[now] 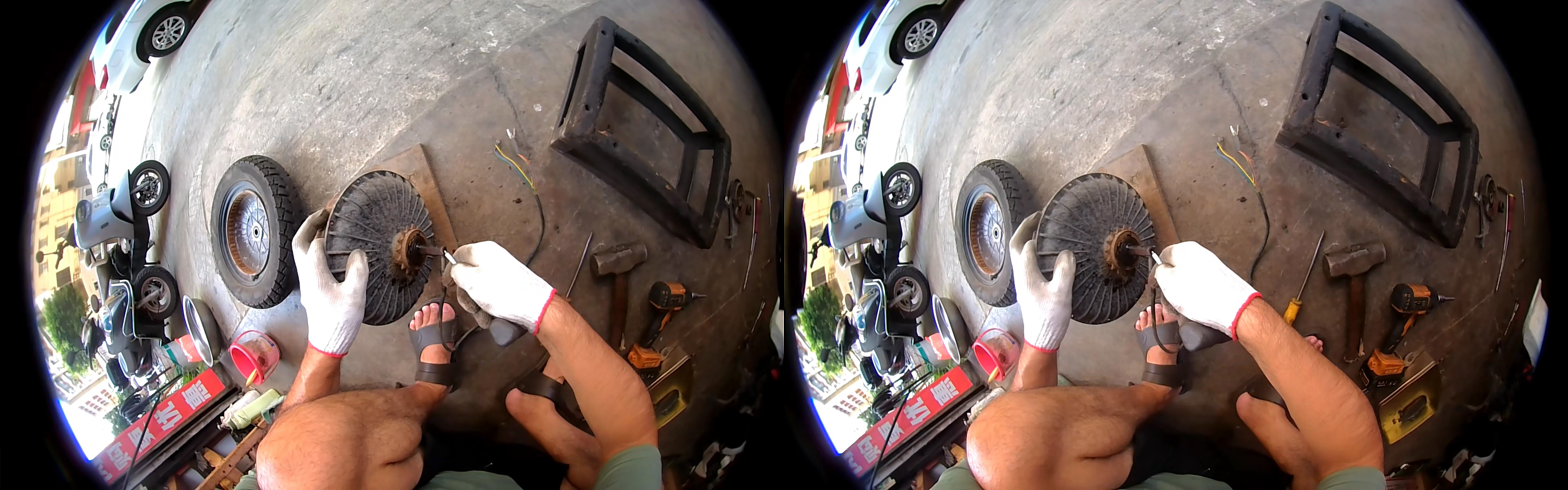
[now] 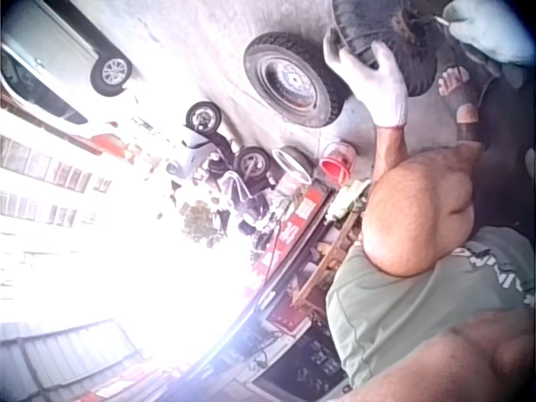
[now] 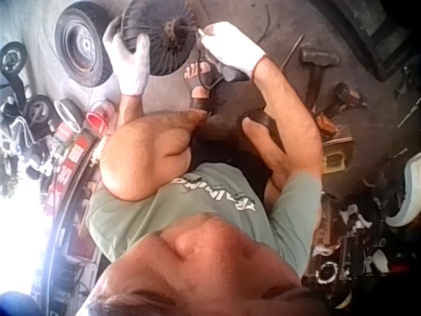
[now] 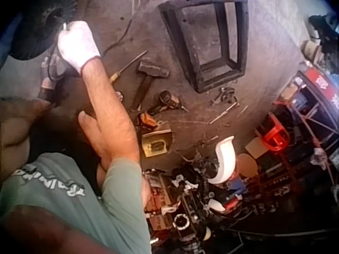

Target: The person disassembles a mechanical hub component by hand and with a hammer, then uses a screwdriver to pry internal elements before finally separating the stator from the housing.

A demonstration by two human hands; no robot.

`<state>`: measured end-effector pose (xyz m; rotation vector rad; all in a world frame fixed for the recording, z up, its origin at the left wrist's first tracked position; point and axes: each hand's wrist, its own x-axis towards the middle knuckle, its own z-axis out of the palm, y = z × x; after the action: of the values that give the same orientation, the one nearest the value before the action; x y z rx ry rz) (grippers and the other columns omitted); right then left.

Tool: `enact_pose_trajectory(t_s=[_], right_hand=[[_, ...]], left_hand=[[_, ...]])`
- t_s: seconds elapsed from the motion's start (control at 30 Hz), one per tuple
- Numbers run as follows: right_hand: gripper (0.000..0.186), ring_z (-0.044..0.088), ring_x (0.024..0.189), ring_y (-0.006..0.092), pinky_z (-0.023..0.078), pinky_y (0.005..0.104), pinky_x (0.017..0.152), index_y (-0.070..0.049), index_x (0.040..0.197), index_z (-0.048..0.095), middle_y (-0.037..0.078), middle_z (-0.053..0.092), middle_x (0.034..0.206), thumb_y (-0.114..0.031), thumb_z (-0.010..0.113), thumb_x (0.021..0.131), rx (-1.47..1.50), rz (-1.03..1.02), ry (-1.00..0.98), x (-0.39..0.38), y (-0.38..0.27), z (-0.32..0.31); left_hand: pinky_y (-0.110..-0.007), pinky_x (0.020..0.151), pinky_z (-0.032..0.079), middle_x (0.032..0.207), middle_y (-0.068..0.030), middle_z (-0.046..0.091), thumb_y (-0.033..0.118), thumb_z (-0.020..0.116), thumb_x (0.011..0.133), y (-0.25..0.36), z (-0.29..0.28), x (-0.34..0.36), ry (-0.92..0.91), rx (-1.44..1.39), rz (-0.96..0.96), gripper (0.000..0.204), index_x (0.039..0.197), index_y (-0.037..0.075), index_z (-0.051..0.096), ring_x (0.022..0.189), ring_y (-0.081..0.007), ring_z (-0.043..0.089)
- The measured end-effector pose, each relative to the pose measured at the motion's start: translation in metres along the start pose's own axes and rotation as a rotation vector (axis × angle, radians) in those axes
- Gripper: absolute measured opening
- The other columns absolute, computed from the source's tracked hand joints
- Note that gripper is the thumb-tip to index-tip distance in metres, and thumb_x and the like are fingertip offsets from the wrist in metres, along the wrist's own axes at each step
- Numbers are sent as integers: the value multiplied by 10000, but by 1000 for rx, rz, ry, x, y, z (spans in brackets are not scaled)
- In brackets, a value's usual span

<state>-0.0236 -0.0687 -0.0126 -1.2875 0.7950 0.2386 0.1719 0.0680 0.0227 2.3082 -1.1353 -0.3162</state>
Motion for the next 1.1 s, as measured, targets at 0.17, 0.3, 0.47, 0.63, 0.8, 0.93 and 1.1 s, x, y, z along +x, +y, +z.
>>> enact_pose_trajectory(t_s=[0.17,0.3,0.47,0.63,0.8,0.93,1.1], right_hand=[[213,640,585,262,504,418,573,9,952,612,162,635,706,-153,506,1039,320,-51,506,-2,13,28],[160,597,582,132,482,327,561,-30,1001,633,57,611,680,-139,525,1048,559,-60,459,-5,26,25],[221,683,858,448,532,506,756,-6,1041,652,270,677,894,-207,564,1014,-131,-245,312,-5,17,20],[216,685,860,446,538,507,769,-17,990,643,251,690,893,-209,547,1010,-284,-243,236,1,2,11],[155,665,788,448,540,513,742,-28,971,662,204,679,785,-167,593,959,-600,-241,210,-1,-11,0],[86,705,753,345,540,472,696,-70,927,642,128,695,745,-150,613,912,-913,-395,254,-5,-16,-4],[63,695,754,337,521,451,698,-63,935,637,120,709,798,-110,606,906,-940,-555,267,2,-1,-10]], left_hand=[[-400,1162,386,1452,-194,471,59,673,857,-3,1,2,2,-36,-35,501,1325,-78,558,1366,-332,477],[-389,1148,398,1446,-179,478,72,674,867,-10,-1,2,6,-38,-94,499,1330,-74,558,1348,-314,493],[-384,1145,398,1453,-173,477,84,672,876,-16,-1,1,12,-62,-77,511,1349,-69,553,1351,-304,494],[-385,1149,397,1456,-176,476,82,669,877,-17,-3,2,16,-39,-61,514,1354,-69,550,1357,-307,491],[-394,1152,399,1456,-182,475,68,670,869,-13,-4,4,-6,-58,-75,512,1350,-65,551,1355,-312,493],[-396,1147,404,1435,-184,490,46,673,852,-11,-4,7,-14,-16,8,514,1342,-58,556,1341,-316,503],[-391,1142,408,1406,-182,510,33,671,841,-13,-7,14,-47,-11,7,502,1325,-54,568,1330,-316,512]])
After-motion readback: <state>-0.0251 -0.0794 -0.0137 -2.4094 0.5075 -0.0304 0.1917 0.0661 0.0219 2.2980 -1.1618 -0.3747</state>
